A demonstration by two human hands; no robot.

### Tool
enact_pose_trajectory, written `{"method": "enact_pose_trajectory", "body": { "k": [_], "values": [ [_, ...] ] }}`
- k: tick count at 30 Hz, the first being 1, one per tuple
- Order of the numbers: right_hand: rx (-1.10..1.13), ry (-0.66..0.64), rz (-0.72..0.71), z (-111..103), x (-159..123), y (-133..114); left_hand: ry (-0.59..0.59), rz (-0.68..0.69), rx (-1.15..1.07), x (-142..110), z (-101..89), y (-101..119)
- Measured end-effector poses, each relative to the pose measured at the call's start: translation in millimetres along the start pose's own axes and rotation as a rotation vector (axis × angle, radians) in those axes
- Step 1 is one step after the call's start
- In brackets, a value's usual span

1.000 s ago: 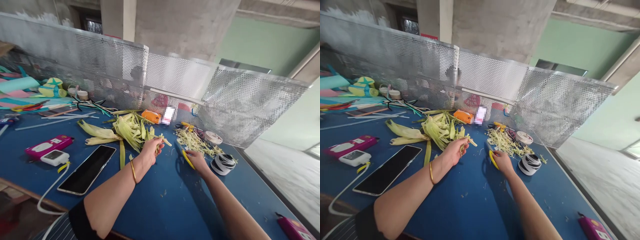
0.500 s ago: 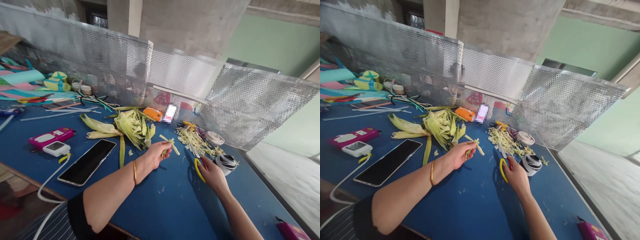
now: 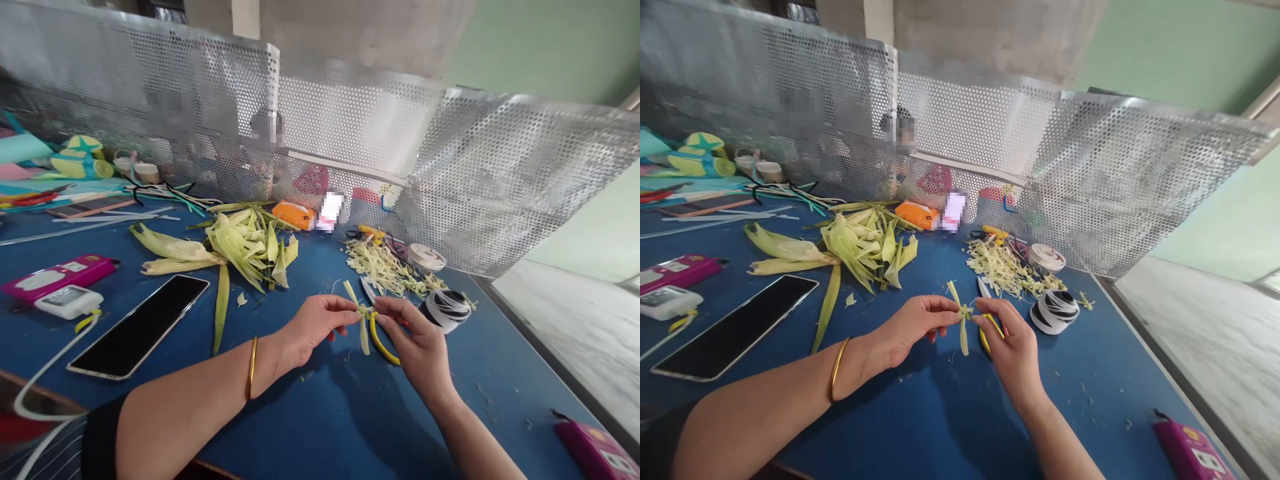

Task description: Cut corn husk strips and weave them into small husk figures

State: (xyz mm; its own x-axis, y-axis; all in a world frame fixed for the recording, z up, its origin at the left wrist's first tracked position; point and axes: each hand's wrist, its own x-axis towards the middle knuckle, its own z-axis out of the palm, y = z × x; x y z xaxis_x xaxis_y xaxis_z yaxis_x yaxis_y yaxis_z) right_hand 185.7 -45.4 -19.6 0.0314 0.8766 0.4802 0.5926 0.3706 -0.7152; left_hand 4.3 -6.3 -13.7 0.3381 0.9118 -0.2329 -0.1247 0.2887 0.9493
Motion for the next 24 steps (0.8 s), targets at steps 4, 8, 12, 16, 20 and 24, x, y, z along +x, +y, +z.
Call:
{"method": "enact_pose_trajectory", "body": {
  "k": [4,8,12,16,20,24],
  "values": [
    [0.036,-0.021,0.008,0.7,-0.6,-3.9,-0.032,0.024,0.048,-2.5,4.9,-3.5],
    [0.004,-0.034,0.061,1.0,-1.0,-4.6,-0.018,0.036,0.026,-2.3,5.0,-2.6],
    [0.019,-0.026,0.112,2.0,-1.4,-3.8,-0.053,0.006,-0.05,-1.3,4.3,-2.1],
    [0.15,-0.031,0.098,0.2,1.8,-4.8,-0.054,0.016,-0.058,-1.2,2.8,-0.4],
    [0.189,-0.106,0.046,-1.6,4.6,-6.6,-0.053,0.026,-0.027,-1.9,1.7,1.1],
    [0.106,-0.085,0.016,1.1,2.3,-5.6,-0.059,-0.003,-0.042,-2.0,1.4,0.4]
  ]
}}
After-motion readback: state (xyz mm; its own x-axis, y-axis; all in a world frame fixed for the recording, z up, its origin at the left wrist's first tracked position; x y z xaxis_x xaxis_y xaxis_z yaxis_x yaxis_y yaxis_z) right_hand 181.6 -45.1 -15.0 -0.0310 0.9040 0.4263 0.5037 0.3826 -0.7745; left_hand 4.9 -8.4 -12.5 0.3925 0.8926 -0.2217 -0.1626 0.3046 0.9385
